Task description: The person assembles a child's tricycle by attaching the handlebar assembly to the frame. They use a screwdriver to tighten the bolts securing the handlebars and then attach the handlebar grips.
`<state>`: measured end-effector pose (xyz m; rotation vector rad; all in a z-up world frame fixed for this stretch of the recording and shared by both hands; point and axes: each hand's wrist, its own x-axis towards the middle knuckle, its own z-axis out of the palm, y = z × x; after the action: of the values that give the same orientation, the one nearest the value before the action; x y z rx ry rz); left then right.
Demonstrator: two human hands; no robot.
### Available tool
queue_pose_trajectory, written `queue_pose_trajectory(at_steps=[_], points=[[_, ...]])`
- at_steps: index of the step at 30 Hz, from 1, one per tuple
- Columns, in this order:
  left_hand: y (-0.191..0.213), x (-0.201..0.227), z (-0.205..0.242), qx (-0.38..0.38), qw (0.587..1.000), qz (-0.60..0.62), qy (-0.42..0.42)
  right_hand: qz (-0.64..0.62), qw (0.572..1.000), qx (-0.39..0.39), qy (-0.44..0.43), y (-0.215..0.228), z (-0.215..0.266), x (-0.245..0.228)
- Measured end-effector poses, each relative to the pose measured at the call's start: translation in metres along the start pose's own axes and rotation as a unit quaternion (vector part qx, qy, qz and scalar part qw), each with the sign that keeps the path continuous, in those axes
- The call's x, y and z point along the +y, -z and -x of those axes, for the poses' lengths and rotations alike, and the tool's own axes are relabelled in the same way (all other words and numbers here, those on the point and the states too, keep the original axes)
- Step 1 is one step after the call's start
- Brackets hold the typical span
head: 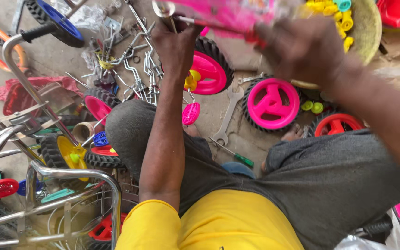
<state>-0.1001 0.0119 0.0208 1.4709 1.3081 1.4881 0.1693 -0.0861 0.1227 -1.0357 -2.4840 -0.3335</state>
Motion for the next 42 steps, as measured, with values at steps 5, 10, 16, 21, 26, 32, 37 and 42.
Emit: queue_pose_trajectory(at_steps=[5, 10, 16, 21, 26, 32, 37, 42], points=[[0.005, -0.004, 0.001, 0.020, 1.000, -0.024, -0.002, 0.104, 0.994, 0.007, -0.028, 0.019, -0.023, -0.075], [0.001, -0.001, -0.011, 0.018, 1.000, 0.025, 0.001, 0.180, 0.981, -0.044, -0.063, 0.041, -0.052, -0.124], [0.010, -0.003, -0.013, 0.005, 0.998, 0.021, 0.066, 0.038, 0.991, -0.027, -0.129, 0.047, -0.063, -0.112], [0.017, -0.012, -0.013, -0.006, 0.999, 0.010, 0.032, -0.087, 0.985, 0.004, -0.151, 0.023, -0.032, -0.066], [0.013, -0.017, -0.012, -0.016, 0.998, 0.004, 0.062, -0.249, 0.950, 0.014, -0.190, 0.013, -0.018, -0.035], [0.001, -0.007, -0.004, -0.028, 0.999, 0.025, -0.001, -0.564, 0.673, -0.072, -0.472, 0.002, -0.016, 0.004], [-0.008, 0.003, 0.002, -0.016, 1.000, 0.022, 0.009, -0.399, 0.843, -0.057, -0.357, -0.002, -0.004, 0.002], [-0.022, 0.008, 0.011, -0.019, 1.000, 0.014, 0.011, -0.522, 0.793, -0.027, -0.312, 0.001, 0.003, 0.034]])
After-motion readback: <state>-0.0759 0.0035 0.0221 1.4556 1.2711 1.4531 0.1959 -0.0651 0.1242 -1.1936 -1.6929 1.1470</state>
